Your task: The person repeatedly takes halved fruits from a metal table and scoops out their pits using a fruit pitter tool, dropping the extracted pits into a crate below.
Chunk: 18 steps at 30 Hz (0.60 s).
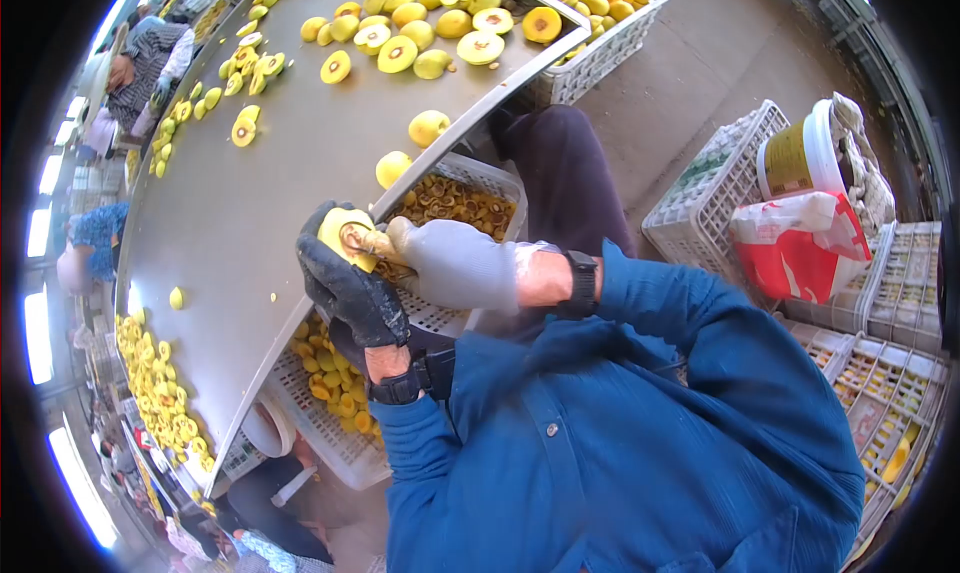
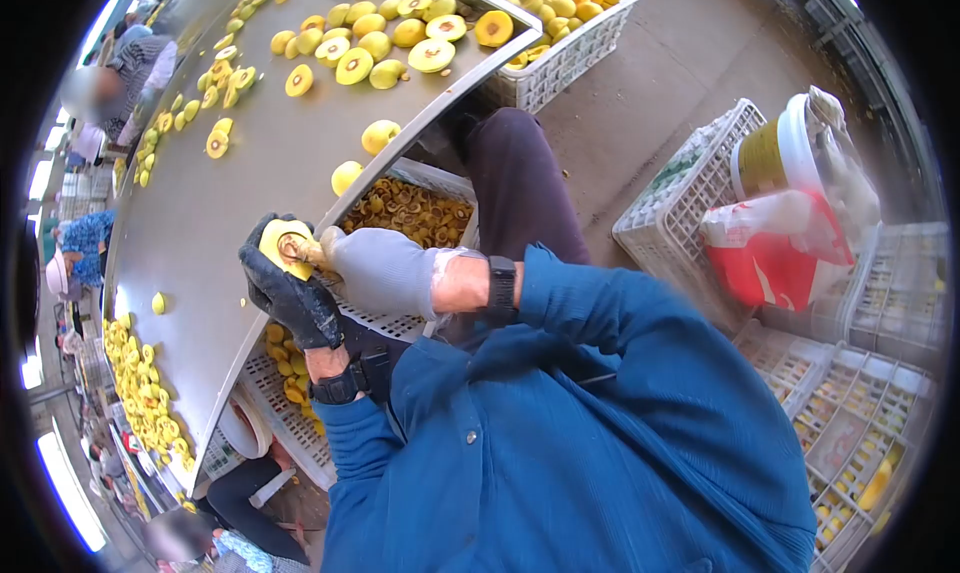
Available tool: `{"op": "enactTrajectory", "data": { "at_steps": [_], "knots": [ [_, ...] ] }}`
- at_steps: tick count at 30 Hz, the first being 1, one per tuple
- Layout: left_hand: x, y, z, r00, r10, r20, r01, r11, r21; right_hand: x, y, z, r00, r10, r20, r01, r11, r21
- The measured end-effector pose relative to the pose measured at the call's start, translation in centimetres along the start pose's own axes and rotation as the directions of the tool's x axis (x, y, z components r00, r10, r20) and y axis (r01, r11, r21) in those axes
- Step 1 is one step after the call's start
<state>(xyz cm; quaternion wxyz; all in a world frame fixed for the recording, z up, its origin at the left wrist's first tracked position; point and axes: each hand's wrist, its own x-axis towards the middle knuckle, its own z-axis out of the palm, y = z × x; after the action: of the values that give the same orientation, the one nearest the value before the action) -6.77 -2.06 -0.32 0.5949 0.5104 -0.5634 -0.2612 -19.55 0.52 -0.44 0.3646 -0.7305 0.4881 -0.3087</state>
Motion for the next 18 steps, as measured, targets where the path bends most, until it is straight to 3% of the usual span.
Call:
{"op": "enactTrajectory", "data": {
  "at_steps": [1, 2, 6, 9, 13, 16, 18],
  "knots": [
    [-0.1, 0.2, 0.1, 0.997, 0.076, 0.025, -0.079, 0.991, 0.108, -0.1, 0.2, 0.0, 1.000, -0.006, -0.015, 0.005, 1.000, -0.015],
    [-0.1, 0.5, 0.3, 0.996, -0.084, -0.018, 0.083, 0.995, -0.051, 0.0, 0.4, 0.1, 1.000, -0.012, -0.027, 0.011, 0.999, -0.035],
    [-0.4, 1.3, 1.2, 0.995, -0.099, -0.030, 0.093, 0.985, -0.146, 0.0, 0.1, 0.4, 0.993, -0.030, -0.118, 0.037, 0.998, 0.056],
    [-0.9, 1.7, 1.5, 0.983, -0.182, -0.008, 0.162, 0.892, -0.422, -0.5, -0.6, 0.2, 0.988, 0.026, -0.150, -0.010, 0.994, 0.111],
    [-1.3, 1.6, 1.3, 0.995, -0.097, -0.008, 0.093, 0.967, -0.236, -1.0, -0.8, 0.2, 0.983, 0.070, -0.170, -0.047, 0.990, 0.136],
    [-1.4, 1.8, 1.5, 0.990, -0.139, 0.006, 0.133, 0.932, -0.337, -1.1, -0.8, 0.2, 0.985, 0.083, -0.151, -0.064, 0.990, 0.126],
    [-1.2, 1.4, 1.3, 0.991, -0.130, 0.014, 0.129, 0.950, -0.286, -1.2, -0.6, 0.0, 0.990, 0.069, -0.126, -0.056, 0.993, 0.102]
  ]
}}
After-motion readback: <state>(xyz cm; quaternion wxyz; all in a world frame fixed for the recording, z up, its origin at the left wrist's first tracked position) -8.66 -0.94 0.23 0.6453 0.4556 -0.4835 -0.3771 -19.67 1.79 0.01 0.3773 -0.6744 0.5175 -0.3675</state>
